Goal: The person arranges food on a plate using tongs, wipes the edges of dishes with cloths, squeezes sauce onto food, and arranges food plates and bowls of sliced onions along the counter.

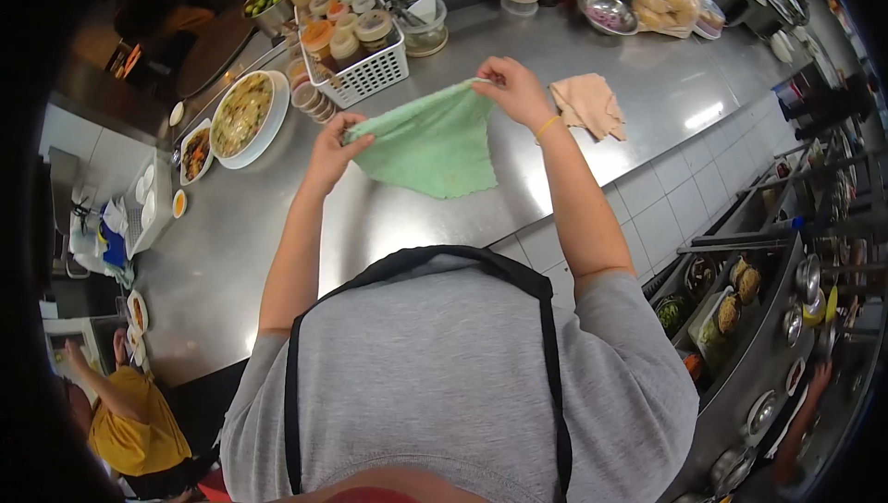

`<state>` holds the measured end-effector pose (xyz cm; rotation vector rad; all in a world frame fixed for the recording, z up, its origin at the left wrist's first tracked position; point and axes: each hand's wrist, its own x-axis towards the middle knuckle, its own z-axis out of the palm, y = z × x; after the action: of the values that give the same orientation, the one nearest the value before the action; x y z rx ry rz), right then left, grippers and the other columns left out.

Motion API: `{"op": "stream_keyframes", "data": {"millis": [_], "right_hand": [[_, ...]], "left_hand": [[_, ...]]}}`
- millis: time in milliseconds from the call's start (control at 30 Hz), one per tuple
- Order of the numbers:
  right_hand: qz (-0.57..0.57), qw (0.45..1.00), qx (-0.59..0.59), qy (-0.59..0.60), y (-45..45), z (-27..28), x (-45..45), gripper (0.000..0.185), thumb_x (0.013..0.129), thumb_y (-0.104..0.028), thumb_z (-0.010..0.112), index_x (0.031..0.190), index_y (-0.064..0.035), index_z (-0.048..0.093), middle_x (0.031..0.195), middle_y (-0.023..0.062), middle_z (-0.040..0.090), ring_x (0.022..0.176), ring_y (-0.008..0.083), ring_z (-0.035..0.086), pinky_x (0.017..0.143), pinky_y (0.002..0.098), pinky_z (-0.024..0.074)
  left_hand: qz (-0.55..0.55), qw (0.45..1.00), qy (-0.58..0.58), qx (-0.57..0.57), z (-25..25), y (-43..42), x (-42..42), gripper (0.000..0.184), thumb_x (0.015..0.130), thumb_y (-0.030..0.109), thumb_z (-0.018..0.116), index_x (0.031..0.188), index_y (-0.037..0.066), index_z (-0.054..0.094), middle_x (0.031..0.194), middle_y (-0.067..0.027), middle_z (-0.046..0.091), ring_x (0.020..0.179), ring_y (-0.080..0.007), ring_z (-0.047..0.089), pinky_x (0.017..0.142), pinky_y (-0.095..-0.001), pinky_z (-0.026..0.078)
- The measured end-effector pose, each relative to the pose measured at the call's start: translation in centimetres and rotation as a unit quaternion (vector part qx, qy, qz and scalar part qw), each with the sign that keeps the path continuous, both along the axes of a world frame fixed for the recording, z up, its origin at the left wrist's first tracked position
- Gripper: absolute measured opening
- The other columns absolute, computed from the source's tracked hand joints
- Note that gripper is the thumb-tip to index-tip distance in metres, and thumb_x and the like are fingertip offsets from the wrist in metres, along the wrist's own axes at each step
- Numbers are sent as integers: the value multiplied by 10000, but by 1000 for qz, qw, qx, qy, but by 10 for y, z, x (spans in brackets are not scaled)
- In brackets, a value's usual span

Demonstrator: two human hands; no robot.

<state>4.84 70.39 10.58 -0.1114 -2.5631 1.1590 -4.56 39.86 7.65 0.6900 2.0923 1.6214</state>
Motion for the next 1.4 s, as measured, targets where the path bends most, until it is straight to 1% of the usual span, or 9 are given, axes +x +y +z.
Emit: {"op": "stream_keyframes", "data": {"millis": [133,200,333,433,767,967,1100,1200,1400], "right_hand": [[129,986,-82,-61,11,-6,37,210,738,-208,679,812,-35,586,777,30,588,710,126,528,672,246,426],[241,888,-210,-329,13,-5,52,209,725,-200,682,820,-32,603,770,25,576,710,111,522,663,240,427],[97,986,-9,-138,-1,-42,38,222,727,-163,660,932,-98,606,830,52,526,673,154,528,666,251,451],[130,986,75,-67,-10,-89,22,216,699,-141,660,908,-120,606,887,98,504,835,264,531,763,320,443],[210,955,-201,-55,1,3,59,171,805,-224,615,809,-60,565,874,39,570,812,142,529,714,277,442],[70,960,-259,-84,-35,21,48,226,859,-282,545,866,-57,531,705,5,546,635,94,471,568,256,400],[220,957,-185,-45,-72,33,55,203,827,-217,579,838,-60,450,724,8,511,639,100,461,585,251,392],[246,954,-171,0,-76,36,55,195,779,-157,588,819,-50,431,709,29,495,626,123,461,579,271,389],[246,967,-54,47,-69,33,32,105,731,-45,527,788,-42,439,722,71,515,651,245,496,605,325,397]], "left_hand": [[-178,968,133,-120,7,-13,24,274,697,142,720,905,36,578,928,-52,545,859,-163,516,774,-272,422],[-228,953,152,-131,8,-18,30,279,690,166,720,895,35,582,868,-69,536,838,-189,526,776,-287,430],[-83,984,68,-144,-16,-20,26,313,676,221,711,906,47,590,874,-75,541,835,-225,528,768,-337,429],[-126,906,333,-230,-31,-12,25,205,669,162,675,814,52,582,830,-97,523,829,-302,499,733,-383,413],[-87,996,32,3,22,-25,32,104,797,93,596,797,60,497,890,-29,524,819,-131,476,740,-262,379],[-49,990,-101,90,44,8,32,61,877,115,524,858,80,477,829,25,508,682,-38,459,637,-157,364],[-40,984,-164,57,82,45,82,106,877,165,541,922,78,500,789,39,492,658,-45,439,636,-175,349],[-67,984,-138,91,88,53,87,220,814,155,622,988,63,523,819,9,488,725,-93,466,670,-209,362],[-54,936,336,-91,64,41,46,268,614,59,715,803,16,530,879,-95,476,848,-255,454,756,-338,369]]}}
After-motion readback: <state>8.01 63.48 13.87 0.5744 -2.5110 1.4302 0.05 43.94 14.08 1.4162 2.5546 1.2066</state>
